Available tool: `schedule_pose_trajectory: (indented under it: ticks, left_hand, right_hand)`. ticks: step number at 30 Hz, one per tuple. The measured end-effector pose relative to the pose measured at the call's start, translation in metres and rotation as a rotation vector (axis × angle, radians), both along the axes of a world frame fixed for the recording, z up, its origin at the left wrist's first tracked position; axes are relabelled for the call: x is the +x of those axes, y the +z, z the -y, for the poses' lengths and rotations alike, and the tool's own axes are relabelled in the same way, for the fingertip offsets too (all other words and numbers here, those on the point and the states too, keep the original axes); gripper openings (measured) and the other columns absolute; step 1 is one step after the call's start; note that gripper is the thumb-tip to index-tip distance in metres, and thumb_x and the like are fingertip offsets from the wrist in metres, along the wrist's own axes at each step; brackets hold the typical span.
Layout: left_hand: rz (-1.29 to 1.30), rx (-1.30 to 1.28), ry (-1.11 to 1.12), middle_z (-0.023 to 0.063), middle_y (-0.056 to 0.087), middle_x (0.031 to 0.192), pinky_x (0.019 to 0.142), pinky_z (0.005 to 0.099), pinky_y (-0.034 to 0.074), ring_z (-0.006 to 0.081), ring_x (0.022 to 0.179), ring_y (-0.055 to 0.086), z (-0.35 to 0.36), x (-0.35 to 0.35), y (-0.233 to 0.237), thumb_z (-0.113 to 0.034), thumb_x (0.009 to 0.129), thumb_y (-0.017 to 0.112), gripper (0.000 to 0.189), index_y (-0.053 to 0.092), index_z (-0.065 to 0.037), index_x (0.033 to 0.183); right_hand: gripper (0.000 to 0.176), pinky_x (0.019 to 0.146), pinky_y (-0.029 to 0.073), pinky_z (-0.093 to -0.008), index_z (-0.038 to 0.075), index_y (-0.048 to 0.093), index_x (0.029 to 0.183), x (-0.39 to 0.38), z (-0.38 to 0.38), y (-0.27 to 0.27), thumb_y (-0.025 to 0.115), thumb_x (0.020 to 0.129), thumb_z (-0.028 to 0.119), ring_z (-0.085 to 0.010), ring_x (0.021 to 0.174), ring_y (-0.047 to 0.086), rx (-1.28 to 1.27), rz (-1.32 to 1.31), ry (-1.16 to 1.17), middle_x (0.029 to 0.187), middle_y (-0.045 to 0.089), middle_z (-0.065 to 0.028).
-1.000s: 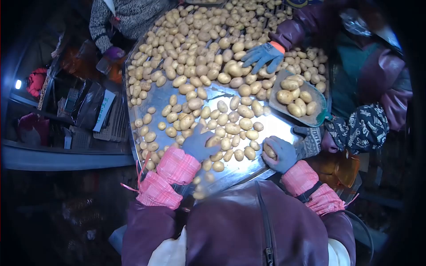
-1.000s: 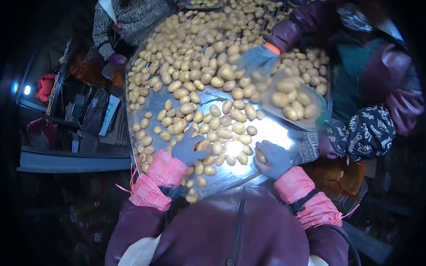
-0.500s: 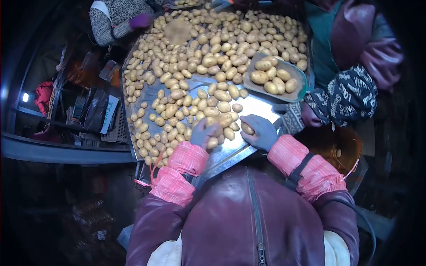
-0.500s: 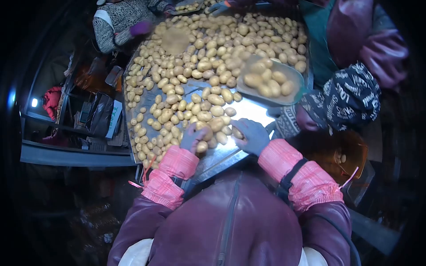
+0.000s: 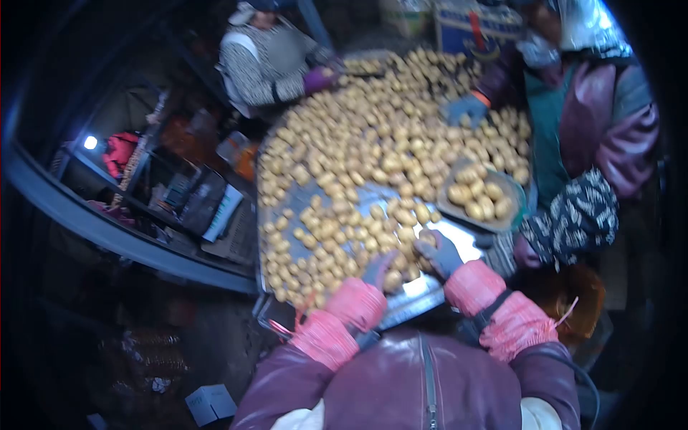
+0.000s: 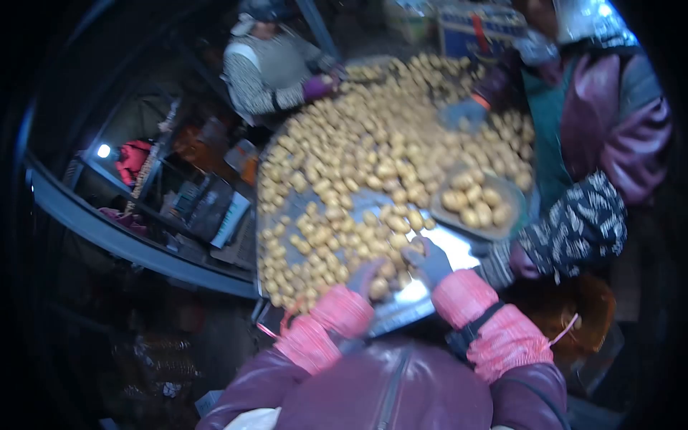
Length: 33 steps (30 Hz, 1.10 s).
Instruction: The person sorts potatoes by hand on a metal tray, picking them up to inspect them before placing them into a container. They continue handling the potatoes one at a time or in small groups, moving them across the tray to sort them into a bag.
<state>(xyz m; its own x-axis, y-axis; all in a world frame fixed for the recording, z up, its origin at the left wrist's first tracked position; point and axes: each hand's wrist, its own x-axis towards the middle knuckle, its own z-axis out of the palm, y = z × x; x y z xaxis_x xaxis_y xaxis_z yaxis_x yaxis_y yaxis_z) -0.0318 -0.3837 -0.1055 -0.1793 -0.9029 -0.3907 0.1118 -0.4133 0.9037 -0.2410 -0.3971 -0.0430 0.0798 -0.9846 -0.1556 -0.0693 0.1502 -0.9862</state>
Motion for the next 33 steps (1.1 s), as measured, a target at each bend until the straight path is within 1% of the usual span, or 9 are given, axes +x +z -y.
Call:
schedule_pose_trajectory:
  ticks: [8,10,14,17,21,24,25,27,33]
  left_hand:
    - [-0.197,0.113,-0.030,0.0236,0.051,0.136,0.088,0.0406,0.056,0.0378,0.113,0.063,-0.030,-0.005,0.127,-0.046,0.098,0.044,0.063,0.036,0.000,0.141]
    - [-0.644,0.330,0.112,0.0282,0.047,0.139,0.094,0.0476,0.054,0.0445,0.114,0.060,-0.017,0.000,0.114,-0.047,0.097,0.043,0.068,0.033,0.003,0.143]
    - [-0.497,0.262,0.129,0.0263,0.049,0.135,0.097,0.0491,0.052,0.0451,0.113,0.059,-0.019,0.009,0.097,-0.046,0.098,0.043,0.065,0.039,0.004,0.138]
    - [-0.443,0.087,0.178,0.0137,0.063,0.109,0.076,0.0431,0.058,0.0303,0.095,0.065,-0.016,0.013,0.035,-0.033,0.098,0.045,0.035,0.055,-0.002,0.111]
    - [-0.701,0.354,0.316,0.0048,0.064,0.110,0.051,0.0314,0.052,0.0227,0.093,0.066,-0.004,0.006,0.117,-0.049,0.098,0.041,0.043,0.059,-0.013,0.113]
    - [-0.551,0.110,0.261,0.0094,0.065,0.101,0.050,0.0302,0.054,0.0247,0.084,0.067,-0.003,0.005,0.139,-0.043,0.097,0.044,0.041,0.058,-0.007,0.110]
    - [-0.609,0.171,0.244,0.0120,0.065,0.096,0.048,0.0283,0.053,0.0245,0.079,0.068,-0.001,0.006,0.153,-0.037,0.095,0.047,0.037,0.058,-0.004,0.107]
    - [-0.525,0.106,0.172,0.0151,0.065,0.092,0.045,0.0271,0.053,0.0247,0.073,0.068,-0.002,0.004,0.158,-0.033,0.093,0.051,0.035,0.058,0.000,0.104]
    - [-0.804,0.140,-0.072,0.0135,0.066,0.102,0.065,0.0321,0.056,0.0269,0.085,0.066,-0.015,0.005,0.070,-0.022,0.099,0.038,0.033,0.058,0.002,0.109]
  right_hand:
    - [0.054,0.068,0.053,-0.0314,0.000,0.060,0.115,0.009,0.004,0.024,0.058,0.092,0.049,-0.0233,0.083,0.064,0.320,0.256,0.091,0.098,0.064,-0.0131]
    - [0.051,0.061,0.051,-0.0277,0.002,0.061,0.113,0.010,0.000,0.031,0.055,0.094,0.049,-0.0198,0.080,0.064,0.443,0.281,0.162,0.101,0.064,-0.0107]
    - [0.046,0.069,0.053,-0.0280,0.002,0.063,0.115,0.029,-0.021,0.045,0.052,0.097,0.042,-0.0166,0.085,0.065,0.390,0.463,0.179,0.102,0.068,-0.0074]
    - [0.045,0.075,0.053,-0.0284,0.002,0.062,0.119,0.028,-0.031,0.046,0.051,0.098,0.040,-0.0175,0.093,0.065,0.432,0.523,0.182,0.106,0.068,-0.0082]
    - [0.046,0.072,0.054,-0.0262,0.003,0.058,0.128,0.020,-0.024,0.070,0.046,0.101,0.039,-0.0193,0.104,0.066,0.420,0.722,0.160,0.107,0.068,-0.0112]
    - [0.047,0.060,0.051,-0.0234,0.004,0.057,0.128,0.009,-0.017,0.072,0.046,0.101,0.041,-0.0156,0.092,0.067,0.249,0.748,-0.008,0.111,0.065,-0.0100]
    - [0.040,0.057,0.049,-0.0248,0.004,0.052,0.134,0.008,-0.026,0.086,0.055,0.094,0.001,-0.0141,0.068,0.059,0.102,0.688,-0.027,0.095,0.061,-0.0092]
    - [0.042,0.058,0.048,-0.0216,0.003,0.053,0.133,0.005,-0.038,0.097,0.059,0.091,-0.003,-0.0118,0.074,0.061,0.141,0.581,-0.121,0.097,0.063,-0.0065]
    - [0.037,0.048,0.044,-0.0230,0.006,0.058,0.116,-0.016,-0.069,0.076,0.050,0.093,0.033,-0.0110,0.060,0.057,0.196,0.496,-0.015,0.083,0.063,-0.0045]
